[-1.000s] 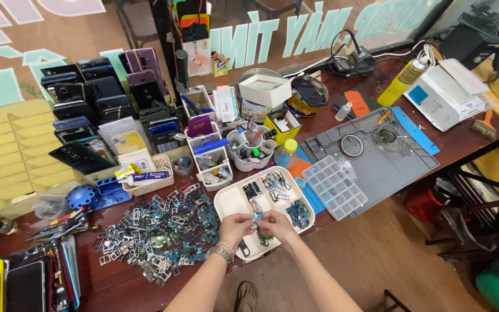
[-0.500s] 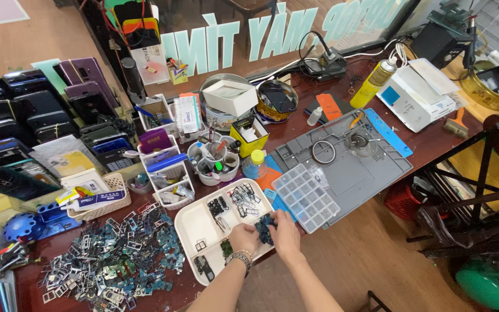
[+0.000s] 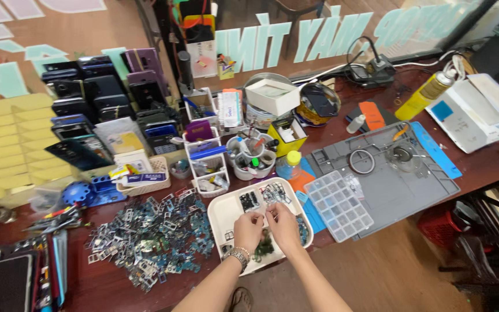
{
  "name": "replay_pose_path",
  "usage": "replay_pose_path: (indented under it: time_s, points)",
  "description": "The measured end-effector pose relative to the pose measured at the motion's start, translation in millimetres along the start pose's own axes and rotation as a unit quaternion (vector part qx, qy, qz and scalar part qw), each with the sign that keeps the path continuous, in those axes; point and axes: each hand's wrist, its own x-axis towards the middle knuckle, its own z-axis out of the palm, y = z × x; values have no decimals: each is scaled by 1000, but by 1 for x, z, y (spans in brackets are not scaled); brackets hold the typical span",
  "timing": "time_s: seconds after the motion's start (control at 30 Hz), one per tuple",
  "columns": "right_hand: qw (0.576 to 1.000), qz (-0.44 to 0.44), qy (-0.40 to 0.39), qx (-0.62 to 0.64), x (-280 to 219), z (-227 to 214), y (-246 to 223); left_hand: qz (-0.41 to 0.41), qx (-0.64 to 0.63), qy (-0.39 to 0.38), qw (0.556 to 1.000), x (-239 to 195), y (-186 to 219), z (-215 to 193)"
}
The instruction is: The person sorts small electronic components from a pile on the table into a compartmentalized tray. They pick up individual pieces, examine them, and place them into specific sections of the tray.
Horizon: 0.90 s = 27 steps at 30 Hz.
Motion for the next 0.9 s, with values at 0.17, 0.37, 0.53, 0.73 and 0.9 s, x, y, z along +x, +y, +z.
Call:
replay_pose_path:
  time_s: [0.17,0.37,0.53,0.73,0.9]
  points:
    - [997,-53,-48,18,1,56,-35,-42,-107,37,993,8,-23,-77]
    - [988,-58,-133,48,-6,133,-73,-33,15,198,980,15,-80,-168]
    - [980,-43,-187,44,-10,192,-87,-67,47,250,965,19,-127,-222]
    - [978,-67,-199,-7,-9,239,-101,-105,23,242,964,23,-153,-254]
    - [976,-102,-143,-125,-18,255,-120,-95,8,224,970,32,-155,-262]
